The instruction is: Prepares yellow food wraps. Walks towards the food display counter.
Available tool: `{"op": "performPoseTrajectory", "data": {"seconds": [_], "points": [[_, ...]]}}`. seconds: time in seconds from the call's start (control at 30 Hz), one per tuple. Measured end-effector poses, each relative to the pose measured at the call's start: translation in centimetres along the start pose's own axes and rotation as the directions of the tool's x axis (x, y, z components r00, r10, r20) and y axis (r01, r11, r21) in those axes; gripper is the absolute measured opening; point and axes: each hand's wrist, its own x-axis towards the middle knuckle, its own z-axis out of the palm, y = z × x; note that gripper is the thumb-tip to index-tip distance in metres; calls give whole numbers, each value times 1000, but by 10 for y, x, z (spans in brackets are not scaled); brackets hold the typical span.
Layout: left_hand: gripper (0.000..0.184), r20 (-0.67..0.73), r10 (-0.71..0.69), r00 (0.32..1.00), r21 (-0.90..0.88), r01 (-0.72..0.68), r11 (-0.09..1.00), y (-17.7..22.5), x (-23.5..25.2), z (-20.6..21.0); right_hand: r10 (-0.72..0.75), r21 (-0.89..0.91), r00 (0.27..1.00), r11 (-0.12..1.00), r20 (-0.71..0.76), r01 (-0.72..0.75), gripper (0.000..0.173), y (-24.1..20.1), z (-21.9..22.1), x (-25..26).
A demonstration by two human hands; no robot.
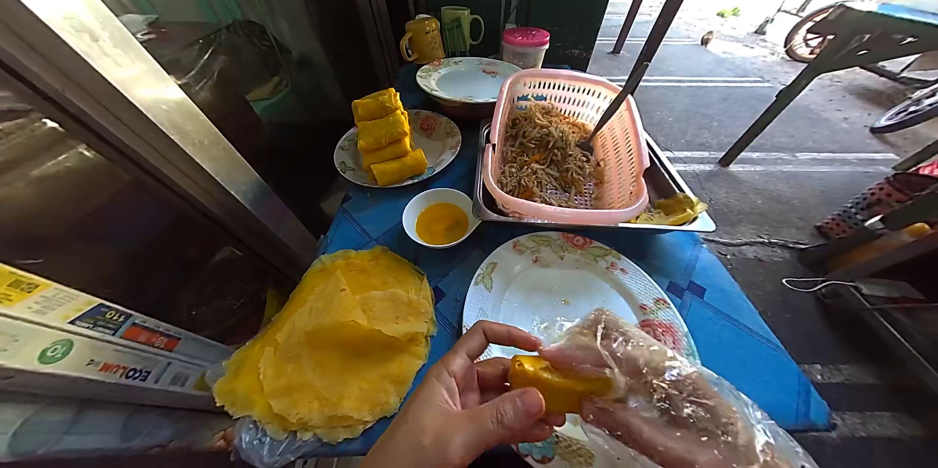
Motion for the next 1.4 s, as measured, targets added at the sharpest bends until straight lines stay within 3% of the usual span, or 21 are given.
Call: {"op": "performPoseTrajectory", "data": {"seconds": [0.1,0.27,0.47,0.63,0.9,1.0,1.1,1.27,1.4], "points": [[48,33,22,999,36,-24,999,-1,0,-1,-13,-27,1000,1000,-14,12,31,-2,0,-1],[44,-34,-8,999,22,9,1000,-1,0,4,-74,-138,997,987,32,78,25,1,-5,1],[57,-1,66,998,90,-65,994,-1,3,5,5,54,995,999,-95,0,30,-8,3,2],[27,-222,212,952,5,-216,976,-24,7,19,-4,202,973,978,-229,51,33,0,25,6],[25,-315,353,881,-9,-374,927,-39,12,21,53,311,896,945,-442,98,30,-7,51,11],[24,-316,379,870,-5,-401,916,-40,14,22,64,285,884,955,-463,80,34,-9,55,12],[25,-311,387,868,1,-407,914,-40,14,21,12,148,921,988,-388,49,45,-3,53,11],[32,-313,392,865,2,-412,911,-40,11,24,16,145,884,988,-467,58,30,-16,63,11],[29,-309,378,873,-21,-404,915,-39,10,25,-76,128,906,982,-415,141,30,-5,58,12]]}}
